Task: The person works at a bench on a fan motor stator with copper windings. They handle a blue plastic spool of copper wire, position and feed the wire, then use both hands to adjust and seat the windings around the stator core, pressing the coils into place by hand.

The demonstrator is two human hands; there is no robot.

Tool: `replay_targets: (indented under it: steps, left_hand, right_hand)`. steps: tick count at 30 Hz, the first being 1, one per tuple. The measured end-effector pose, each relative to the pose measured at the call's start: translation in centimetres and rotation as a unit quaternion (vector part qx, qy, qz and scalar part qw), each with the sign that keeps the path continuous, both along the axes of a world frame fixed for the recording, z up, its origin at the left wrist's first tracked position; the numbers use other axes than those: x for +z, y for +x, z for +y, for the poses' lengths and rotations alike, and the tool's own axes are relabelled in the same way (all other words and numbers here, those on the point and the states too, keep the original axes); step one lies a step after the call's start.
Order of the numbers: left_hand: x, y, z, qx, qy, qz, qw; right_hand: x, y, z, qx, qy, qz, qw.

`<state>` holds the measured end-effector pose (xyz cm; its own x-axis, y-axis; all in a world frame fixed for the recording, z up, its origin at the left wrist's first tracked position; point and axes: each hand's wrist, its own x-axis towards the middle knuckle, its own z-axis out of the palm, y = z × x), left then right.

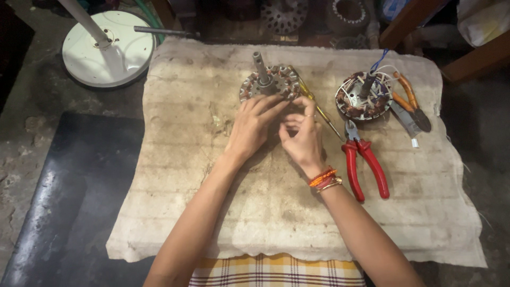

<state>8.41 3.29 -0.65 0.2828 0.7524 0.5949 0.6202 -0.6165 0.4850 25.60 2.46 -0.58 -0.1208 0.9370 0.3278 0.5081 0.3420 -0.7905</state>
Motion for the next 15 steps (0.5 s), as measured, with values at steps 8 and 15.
replay_targets:
  steps: [8, 15]
  left_hand:
    - [0.00, -0.08, 0.09, 0.003, 0.007, 0.003, 1.000]
    - [-0.08, -0.06, 0.24, -0.001, 0.013, -0.030, 0.999]
  right_hand:
    - [-0.55, 0.29, -0.05, 0.015, 0.047, -0.084, 0.995]
    - [-0.52, 0.34, -0.17, 0.037, 0.110, -0.030, 0.993]
